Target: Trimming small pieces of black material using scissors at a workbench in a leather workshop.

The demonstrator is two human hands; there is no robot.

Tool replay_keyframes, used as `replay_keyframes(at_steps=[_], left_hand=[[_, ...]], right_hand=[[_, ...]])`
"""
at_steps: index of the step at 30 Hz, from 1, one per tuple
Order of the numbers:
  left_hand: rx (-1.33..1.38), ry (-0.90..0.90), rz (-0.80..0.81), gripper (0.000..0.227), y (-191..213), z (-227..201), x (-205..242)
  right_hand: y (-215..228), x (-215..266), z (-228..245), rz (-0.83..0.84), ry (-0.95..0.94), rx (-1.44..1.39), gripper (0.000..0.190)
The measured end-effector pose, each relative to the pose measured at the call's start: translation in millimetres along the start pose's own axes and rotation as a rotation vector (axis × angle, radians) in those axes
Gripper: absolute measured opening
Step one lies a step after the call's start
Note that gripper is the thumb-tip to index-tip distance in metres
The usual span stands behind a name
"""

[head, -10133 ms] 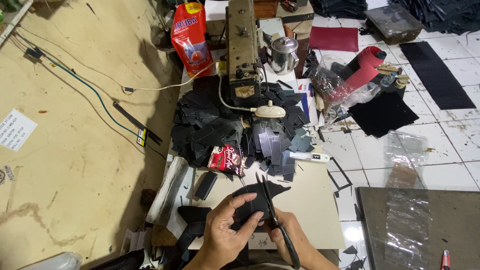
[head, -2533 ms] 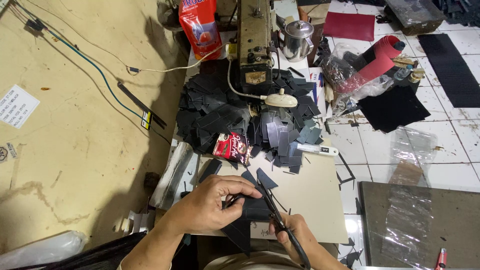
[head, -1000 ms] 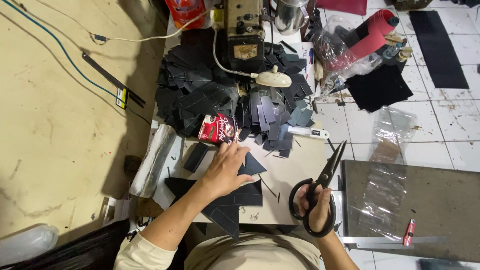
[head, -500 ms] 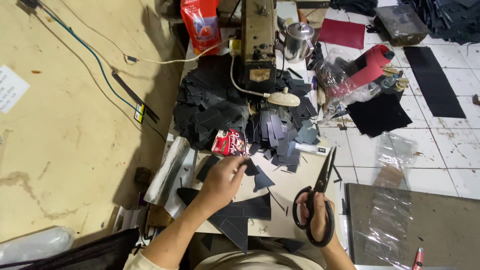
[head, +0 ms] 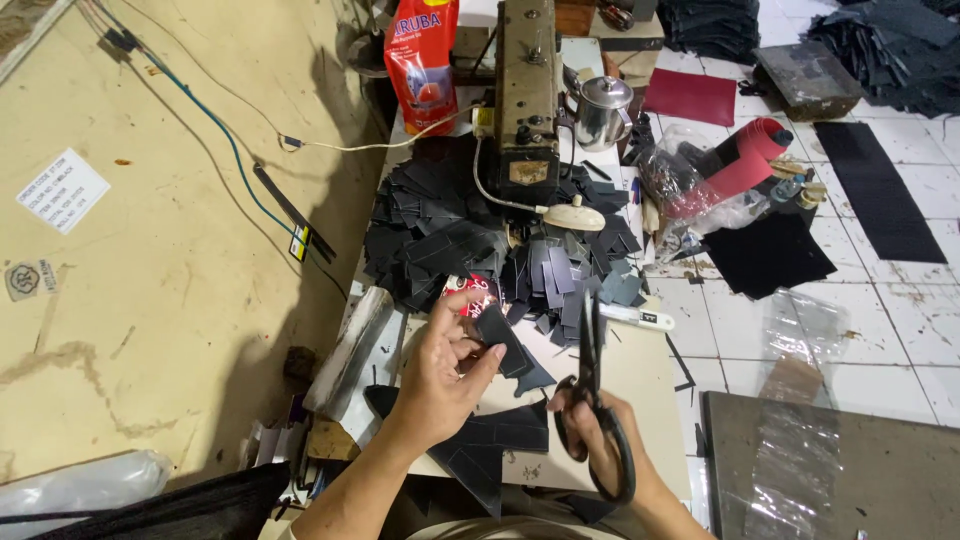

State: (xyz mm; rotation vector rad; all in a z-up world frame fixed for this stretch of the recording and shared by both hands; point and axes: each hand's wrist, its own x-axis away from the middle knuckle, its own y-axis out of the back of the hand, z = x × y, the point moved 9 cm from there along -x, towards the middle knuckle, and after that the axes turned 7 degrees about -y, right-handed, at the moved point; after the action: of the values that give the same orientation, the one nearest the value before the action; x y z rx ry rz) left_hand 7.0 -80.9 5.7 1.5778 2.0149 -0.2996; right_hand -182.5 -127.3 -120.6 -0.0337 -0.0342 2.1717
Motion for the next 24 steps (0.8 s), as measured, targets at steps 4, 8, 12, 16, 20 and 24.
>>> replay_keyframes(at_steps=[4,8,12,16,20,24], left_hand=[[-0.053,-0.009,-0.055,0.055,3,-5,2],[-0.135,-0.02,0.024,0.031,-7,-23,-2],[-0.167,-0.092,0.007,0.042,-13,-29,1],[-0.325,-0.221,0.076,0.029,-19,-42,3],[-0.318,-0.192,0.066,0.021,-22,-39,3],[-0.262,-0.087,0.056,0.025,-20,-26,5]], right_hand=[[-23,13,2,0.147,0.039,-0.051,0.073],[-35,23,-8,0.19,-0.088,0.1,0.09],[-40,23,4,0.172,-0.072,0.227,0.094],[-42,22,16,0.174,-0.022,0.227,0.09],[-42,21,18,0.16,-0.002,0.231,0.094],[-43,22,14,0.194,-0.002,0.187,0.097]])
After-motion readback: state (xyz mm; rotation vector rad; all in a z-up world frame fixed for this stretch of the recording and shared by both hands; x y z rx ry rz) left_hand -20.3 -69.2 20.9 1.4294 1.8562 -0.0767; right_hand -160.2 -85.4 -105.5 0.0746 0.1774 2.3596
